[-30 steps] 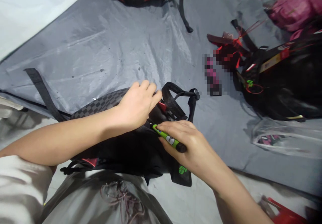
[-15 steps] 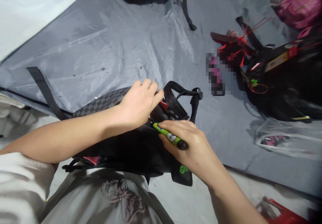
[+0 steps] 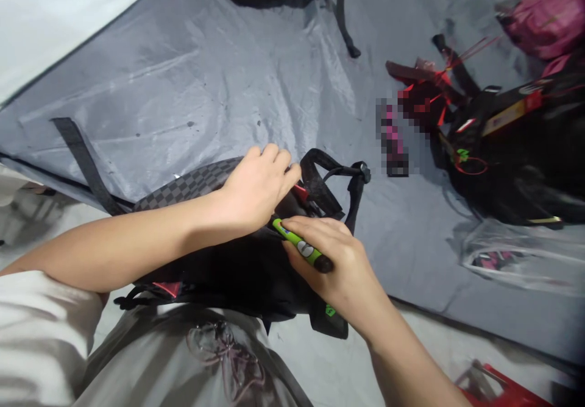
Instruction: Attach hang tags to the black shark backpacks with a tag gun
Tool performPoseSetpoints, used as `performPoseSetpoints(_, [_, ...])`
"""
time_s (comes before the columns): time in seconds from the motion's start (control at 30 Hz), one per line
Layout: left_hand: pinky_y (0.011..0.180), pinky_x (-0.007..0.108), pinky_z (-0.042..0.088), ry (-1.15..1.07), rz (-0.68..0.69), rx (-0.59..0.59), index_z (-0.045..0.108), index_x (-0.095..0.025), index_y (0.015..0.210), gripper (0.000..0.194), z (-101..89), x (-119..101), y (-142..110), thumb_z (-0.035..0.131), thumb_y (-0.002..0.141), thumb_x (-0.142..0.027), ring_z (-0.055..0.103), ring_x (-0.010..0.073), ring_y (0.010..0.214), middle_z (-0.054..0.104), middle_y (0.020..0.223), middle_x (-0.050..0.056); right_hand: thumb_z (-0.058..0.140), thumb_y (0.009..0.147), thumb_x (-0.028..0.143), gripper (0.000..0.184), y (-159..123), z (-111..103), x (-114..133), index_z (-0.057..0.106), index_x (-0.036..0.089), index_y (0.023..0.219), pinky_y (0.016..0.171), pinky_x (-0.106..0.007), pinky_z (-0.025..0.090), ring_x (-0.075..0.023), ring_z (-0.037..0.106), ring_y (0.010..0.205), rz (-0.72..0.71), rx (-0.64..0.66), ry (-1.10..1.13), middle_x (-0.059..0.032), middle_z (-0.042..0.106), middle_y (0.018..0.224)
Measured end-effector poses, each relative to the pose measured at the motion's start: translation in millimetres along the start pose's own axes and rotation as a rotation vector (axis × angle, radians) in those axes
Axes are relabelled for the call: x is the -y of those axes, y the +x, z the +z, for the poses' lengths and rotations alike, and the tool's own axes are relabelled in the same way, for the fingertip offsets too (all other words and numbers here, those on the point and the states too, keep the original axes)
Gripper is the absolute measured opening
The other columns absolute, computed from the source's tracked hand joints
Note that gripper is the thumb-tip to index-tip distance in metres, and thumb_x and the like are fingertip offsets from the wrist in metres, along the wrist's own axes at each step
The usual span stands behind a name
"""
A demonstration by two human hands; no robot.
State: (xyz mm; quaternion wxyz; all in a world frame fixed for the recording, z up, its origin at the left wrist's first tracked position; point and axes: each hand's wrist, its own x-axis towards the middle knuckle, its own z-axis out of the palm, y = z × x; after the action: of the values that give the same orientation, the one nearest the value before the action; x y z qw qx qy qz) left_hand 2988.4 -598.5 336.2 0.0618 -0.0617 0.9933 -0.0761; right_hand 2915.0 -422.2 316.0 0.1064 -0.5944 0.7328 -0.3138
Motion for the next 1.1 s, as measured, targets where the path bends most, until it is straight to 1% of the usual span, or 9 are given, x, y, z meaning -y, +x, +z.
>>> performPoseSetpoints(0.1, [0.085,0.038,0.039,0.003,0.004,0.002,0.048,-0.012,0.134,0.052,-0.4,1,0,0.060,0.087,-0.031,0.049,0.0298,0.111,0.055,0.123,0.014,0.060,0.089,0.017,0.016,-1,-1,1,0.068,0.020,0.103,0.082,-0.038,0.049,-0.0202,0.072,0.089,0.033,0.017,-0.054,-0.0043,0.076,0.102])
performPoseSetpoints(0.2, [0.085,0.038,0.039,0.002,0.002,0.012,0.047,-0.015,0.135,0.054,-0.5,1,0,0.060,0.086,-0.032,0.048,0.0298,0.112,0.055,0.125,0.014,0.058,0.090,0.018,0.017,-1,-1,3,0.067,0.021,0.105,0.083,-0.038,0.050,-0.0208,0.072,0.092,0.024,-0.005,-0.038,-0.0052,0.075,0.105])
performPoseSetpoints(0.33, [0.085,0.038,0.038,-0.007,-0.003,0.007,0.047,-0.017,0.135,0.052,0.2,1,0,0.059,0.087,-0.033,0.048,0.0298,0.111,0.056,0.125,0.013,0.058,0.089,0.017,0.016,-1,-1,5,0.067,0.022,0.102,0.080,-0.040,0.050,-0.0212,0.072,0.088,0.057,0.027,-0.075,-0.0040,0.076,0.101])
performPoseSetpoints(0.53, [0.085,0.038,0.039,-0.019,0.005,-0.005,0.048,-0.013,0.134,0.054,0.3,1,-1,0.061,0.086,-0.033,0.048,0.0304,0.111,0.055,0.123,0.014,0.059,0.089,0.017,0.016,-3,3,6,0.066,0.021,0.103,0.081,-0.039,0.050,-0.0208,0.072,0.090,0.068,-0.024,-0.052,-0.0043,0.075,0.102])
performPoseSetpoints(0.73, [0.085,0.038,0.039,-0.013,0.016,-0.040,0.048,-0.012,0.133,0.058,2.5,3,-3,0.065,0.084,-0.039,0.047,0.0306,0.112,0.055,0.123,0.014,0.061,0.088,0.016,0.016,-6,11,4,0.068,0.021,0.102,0.082,-0.039,0.051,-0.0208,0.072,0.090,0.085,-0.090,-0.013,-0.0038,0.075,0.100])
performPoseSetpoints(0.83, [0.085,0.039,0.040,0.005,0.016,-0.072,0.048,-0.012,0.135,0.061,2.2,3,-5,0.066,0.084,-0.041,0.048,0.0312,0.111,0.055,0.123,0.015,0.060,0.088,0.015,0.019,-9,16,5,0.068,0.020,0.104,0.085,-0.036,0.054,-0.0204,0.070,0.096,0.102,-0.121,0.084,-0.0057,0.074,0.105])
performPoseSetpoints(0.93, [0.085,0.039,0.042,0.032,0.001,-0.078,0.047,-0.011,0.137,0.064,-1.8,0,-11,0.068,0.083,-0.039,0.049,0.0317,0.110,0.055,0.126,0.016,0.057,0.088,0.014,0.020,-13,23,9,0.068,0.020,0.103,0.085,-0.031,0.056,-0.0178,0.069,0.095,0.145,-0.147,0.234,-0.0065,0.072,0.106])
performPoseSetpoints(1.0, [0.086,0.040,0.043,0.054,-0.006,-0.095,0.047,-0.011,0.137,0.066,-5.8,-4,-20,0.069,0.082,-0.037,0.050,0.0327,0.110,0.055,0.127,0.017,0.057,0.087,0.014,0.020,-15,31,15,0.068,0.019,0.104,0.088,-0.029,0.056,-0.0168,0.068,0.097,0.147,-0.195,0.297,-0.0073,0.070,0.106])
performPoseSetpoints(1.1, [0.089,0.043,0.044,0.091,-0.018,-0.139,0.046,-0.010,0.139,0.068,-10.9,-8,-38,0.070,0.081,-0.034,0.049,0.0354,0.115,0.053,0.131,0.019,0.057,0.087,0.015,0.021,-15,46,27,0.068,0.017,0.104,0.091,-0.028,0.055,-0.0158,0.067,0.098,0.104,-0.271,0.376,-0.0079,0.070,0.106])
